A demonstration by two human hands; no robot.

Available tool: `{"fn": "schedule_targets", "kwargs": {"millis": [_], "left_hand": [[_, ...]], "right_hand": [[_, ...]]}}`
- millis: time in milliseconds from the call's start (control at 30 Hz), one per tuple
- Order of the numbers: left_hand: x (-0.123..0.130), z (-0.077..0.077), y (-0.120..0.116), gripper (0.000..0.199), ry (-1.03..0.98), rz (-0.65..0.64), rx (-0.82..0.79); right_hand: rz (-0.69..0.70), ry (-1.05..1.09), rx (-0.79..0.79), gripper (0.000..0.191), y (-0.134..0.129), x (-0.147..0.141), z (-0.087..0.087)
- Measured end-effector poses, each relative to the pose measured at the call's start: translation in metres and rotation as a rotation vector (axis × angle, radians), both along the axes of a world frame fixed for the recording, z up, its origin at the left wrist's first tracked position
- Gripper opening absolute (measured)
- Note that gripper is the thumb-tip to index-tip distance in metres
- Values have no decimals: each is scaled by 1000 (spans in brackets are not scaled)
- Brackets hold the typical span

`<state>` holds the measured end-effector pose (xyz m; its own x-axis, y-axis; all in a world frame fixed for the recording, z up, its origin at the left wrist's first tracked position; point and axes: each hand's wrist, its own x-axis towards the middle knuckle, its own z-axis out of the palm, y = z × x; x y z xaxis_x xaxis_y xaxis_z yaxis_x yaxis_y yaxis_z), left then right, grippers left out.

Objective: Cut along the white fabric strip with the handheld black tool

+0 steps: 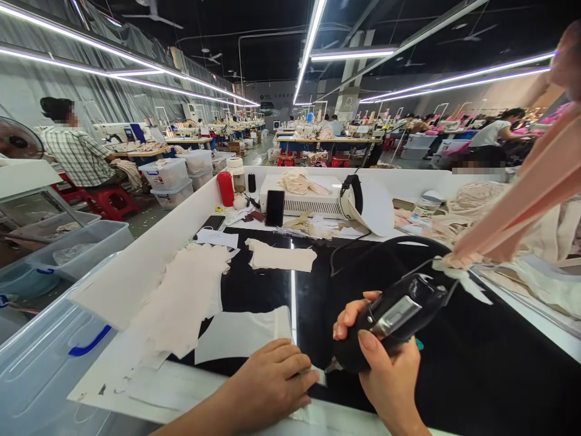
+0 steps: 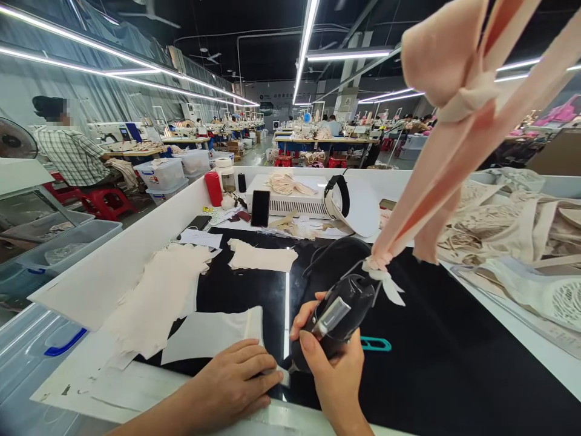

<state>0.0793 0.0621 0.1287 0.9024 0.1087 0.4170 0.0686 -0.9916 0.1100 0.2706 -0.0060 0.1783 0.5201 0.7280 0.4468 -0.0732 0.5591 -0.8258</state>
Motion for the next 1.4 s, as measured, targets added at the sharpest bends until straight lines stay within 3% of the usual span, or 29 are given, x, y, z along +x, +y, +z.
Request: {"fn": "schedule_targets", "kwargs": {"millis": [300, 667, 1033, 1200, 1400], "left_hand": [[-1, -5, 0, 29, 4, 9, -44], [-2, 2, 0, 29, 23, 27, -30], [-3, 1, 3, 29, 15, 6, -38], [-2, 4, 3, 30, 19, 6, -41], [-3, 3, 3, 28, 11, 5, -48]], "right_hand": [[-2, -10, -5, 36, 2, -2, -4], [-6, -27, 0, 36, 2, -1, -4], [-38, 20, 5, 36, 1, -5, 6], [-44, 97, -73, 40, -1, -11, 3], [-65, -26, -2, 35, 3, -3, -2]]}}
